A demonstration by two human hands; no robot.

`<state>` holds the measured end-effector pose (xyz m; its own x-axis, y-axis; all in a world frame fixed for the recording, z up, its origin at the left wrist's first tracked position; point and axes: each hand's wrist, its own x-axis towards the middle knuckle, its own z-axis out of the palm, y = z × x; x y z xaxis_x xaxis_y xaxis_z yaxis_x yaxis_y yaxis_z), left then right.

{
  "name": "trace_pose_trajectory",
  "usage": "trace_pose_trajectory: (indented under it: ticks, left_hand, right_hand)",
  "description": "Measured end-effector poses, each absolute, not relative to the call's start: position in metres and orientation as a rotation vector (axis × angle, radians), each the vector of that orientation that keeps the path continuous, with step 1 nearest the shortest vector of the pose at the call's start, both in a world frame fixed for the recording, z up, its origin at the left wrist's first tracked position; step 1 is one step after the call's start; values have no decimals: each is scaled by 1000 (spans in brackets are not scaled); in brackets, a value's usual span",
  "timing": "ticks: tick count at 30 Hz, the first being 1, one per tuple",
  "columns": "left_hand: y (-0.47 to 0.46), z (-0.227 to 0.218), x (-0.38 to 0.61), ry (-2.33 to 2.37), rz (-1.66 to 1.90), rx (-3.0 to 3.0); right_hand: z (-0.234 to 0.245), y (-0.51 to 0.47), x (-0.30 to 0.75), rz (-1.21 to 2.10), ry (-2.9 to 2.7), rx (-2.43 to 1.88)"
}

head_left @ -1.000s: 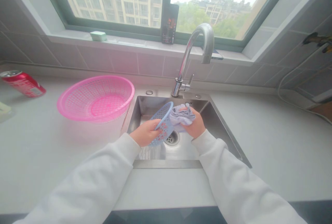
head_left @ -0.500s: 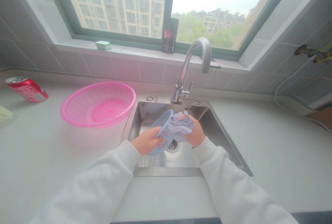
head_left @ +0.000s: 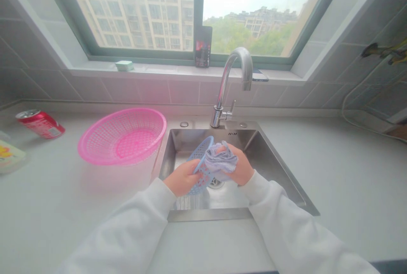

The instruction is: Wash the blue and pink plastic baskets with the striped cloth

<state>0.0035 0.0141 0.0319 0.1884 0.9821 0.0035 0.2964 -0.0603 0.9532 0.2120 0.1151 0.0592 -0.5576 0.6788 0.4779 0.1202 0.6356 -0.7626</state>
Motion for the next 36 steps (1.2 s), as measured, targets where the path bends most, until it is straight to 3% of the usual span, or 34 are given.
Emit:
trace_pose_trajectory:
  ticks: [7, 26, 36]
  left_hand:
    - [10, 36, 5, 1164, 864, 1485]
    - [21, 25, 10, 1608, 956, 1609]
    - [20, 42, 8, 1737, 733, 1640]
  right_hand:
    - [53, 148, 229, 798, -1888, -903]
    - [53, 102, 208, 1017, -2063, -564]
    - [46, 136, 225, 907, -1902, -778]
